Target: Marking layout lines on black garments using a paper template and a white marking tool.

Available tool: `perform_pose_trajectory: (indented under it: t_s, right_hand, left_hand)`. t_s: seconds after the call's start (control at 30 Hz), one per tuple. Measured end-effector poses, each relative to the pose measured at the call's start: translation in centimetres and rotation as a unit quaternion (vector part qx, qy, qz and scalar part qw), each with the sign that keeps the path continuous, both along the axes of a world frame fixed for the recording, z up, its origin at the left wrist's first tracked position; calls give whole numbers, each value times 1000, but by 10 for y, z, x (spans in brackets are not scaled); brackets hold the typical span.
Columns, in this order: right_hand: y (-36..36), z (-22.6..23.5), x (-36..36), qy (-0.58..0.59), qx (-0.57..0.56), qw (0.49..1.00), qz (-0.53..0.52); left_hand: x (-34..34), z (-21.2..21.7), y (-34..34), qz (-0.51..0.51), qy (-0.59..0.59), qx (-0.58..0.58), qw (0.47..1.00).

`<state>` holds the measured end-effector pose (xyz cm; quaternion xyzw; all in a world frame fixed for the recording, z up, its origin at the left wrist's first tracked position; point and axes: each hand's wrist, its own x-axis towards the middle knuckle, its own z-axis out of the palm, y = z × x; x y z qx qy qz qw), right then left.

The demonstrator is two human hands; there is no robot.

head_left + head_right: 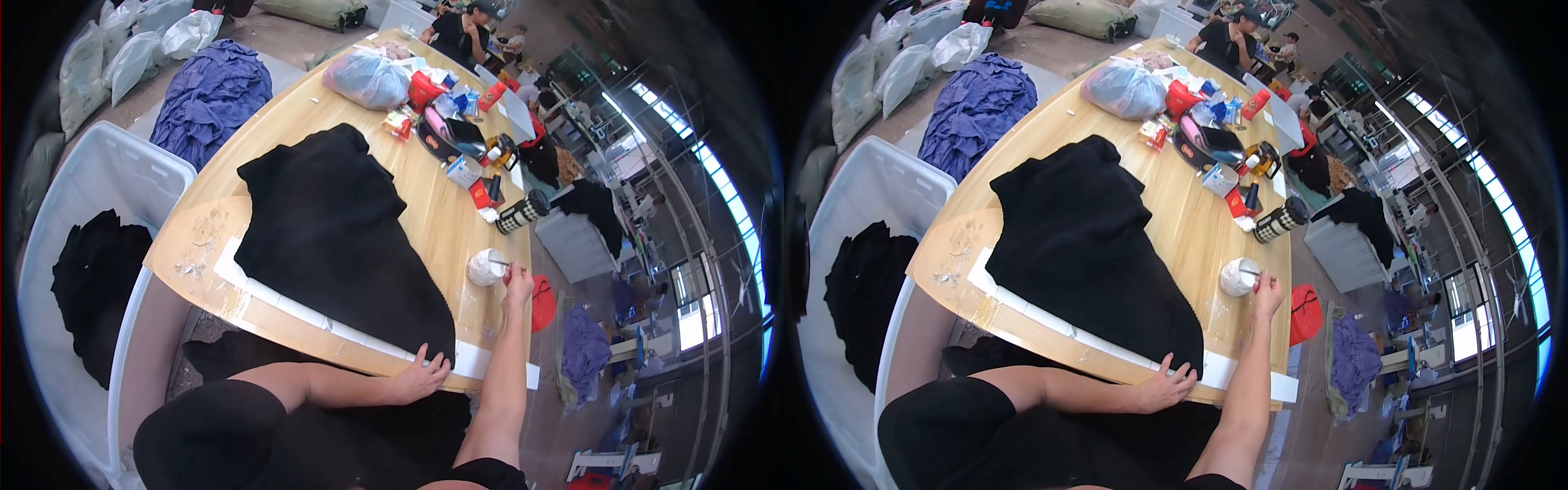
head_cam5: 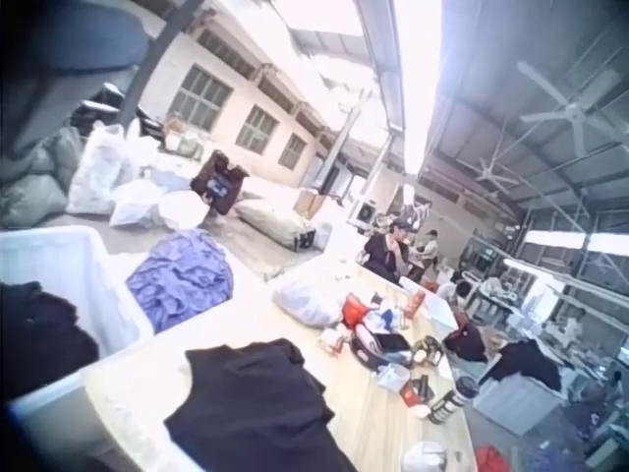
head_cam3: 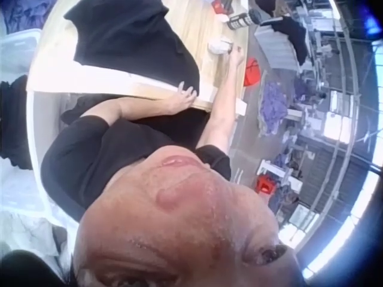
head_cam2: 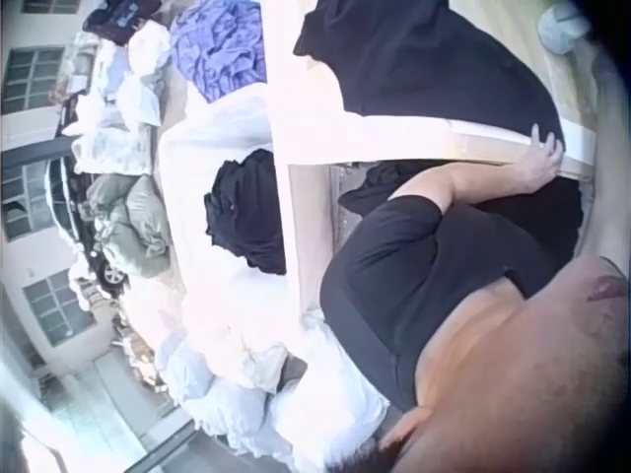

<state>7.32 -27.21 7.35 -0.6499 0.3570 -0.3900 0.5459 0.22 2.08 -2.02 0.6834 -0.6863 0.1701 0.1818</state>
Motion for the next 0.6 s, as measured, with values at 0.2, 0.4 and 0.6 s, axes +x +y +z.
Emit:
perform_pose_trajectory:
  t_s: [0.2, 0.4, 0.6]
  right_hand:
    - [-9, 15, -13, -23, -114, 993, -32]
    - [83, 39, -52, -193, -6, 981, 35]
    - [148, 0, -146, -183, 58, 981, 7]
  left_hand:
    - [5, 2, -17, -2, 12, 9, 1000]
    - [19, 6, -12, -6, -32, 82, 996]
    - [-1, 10, -7, -17, -25, 78, 997]
